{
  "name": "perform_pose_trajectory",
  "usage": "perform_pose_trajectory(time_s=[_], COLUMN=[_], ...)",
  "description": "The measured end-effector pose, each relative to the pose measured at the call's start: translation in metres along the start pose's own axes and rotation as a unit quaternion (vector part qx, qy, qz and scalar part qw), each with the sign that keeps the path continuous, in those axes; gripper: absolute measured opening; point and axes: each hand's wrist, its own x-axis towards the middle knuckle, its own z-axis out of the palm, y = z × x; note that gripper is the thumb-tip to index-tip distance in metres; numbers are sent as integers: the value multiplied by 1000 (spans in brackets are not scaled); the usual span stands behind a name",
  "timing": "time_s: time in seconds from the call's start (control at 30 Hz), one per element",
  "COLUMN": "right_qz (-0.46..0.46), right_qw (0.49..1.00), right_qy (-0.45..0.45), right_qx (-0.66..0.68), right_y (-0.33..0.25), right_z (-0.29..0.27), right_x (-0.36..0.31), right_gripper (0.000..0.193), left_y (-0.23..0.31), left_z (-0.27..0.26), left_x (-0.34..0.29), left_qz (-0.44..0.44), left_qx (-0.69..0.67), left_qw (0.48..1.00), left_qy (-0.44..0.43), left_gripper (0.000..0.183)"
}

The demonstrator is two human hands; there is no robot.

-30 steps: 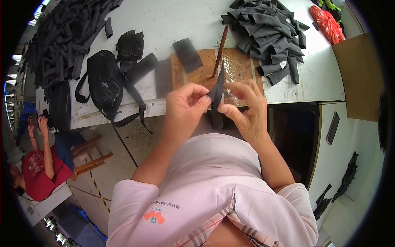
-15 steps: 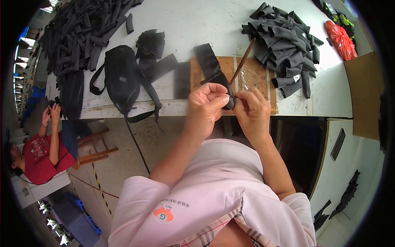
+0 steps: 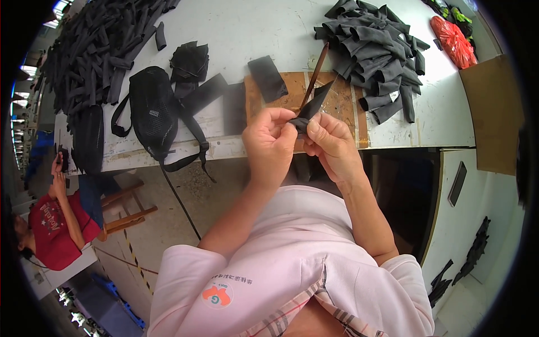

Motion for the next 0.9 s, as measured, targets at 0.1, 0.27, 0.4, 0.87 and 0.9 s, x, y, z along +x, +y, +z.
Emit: perform_pose_trajectory(time_s=[0.1,0.27,0.4,0.87,0.9], right_qz=[-33,-45,-189,-287,-257], right_qw=[999,997,981,893,919], right_qy=[20,-32,-45,40,7], right_qx=[-24,50,5,-344,-300], right_y=[1,-3,-7,-91,-101], right_z=[-3,-5,-1,49,51], right_x=[0,-5,1,10,12], right_gripper=[16,14,10,18,24], left_y=[2,21,35,67,73], left_z=[-13,-17,-14,14,15], left_x=[8,3,4,39,49], left_qz=[-214,-302,-263,-93,-151], left_qx=[-210,-377,-399,-358,-418], left_qw=[947,831,811,917,879], left_qy=[-119,-275,-336,-151,-170], left_gripper=[15,26,40,16,22])
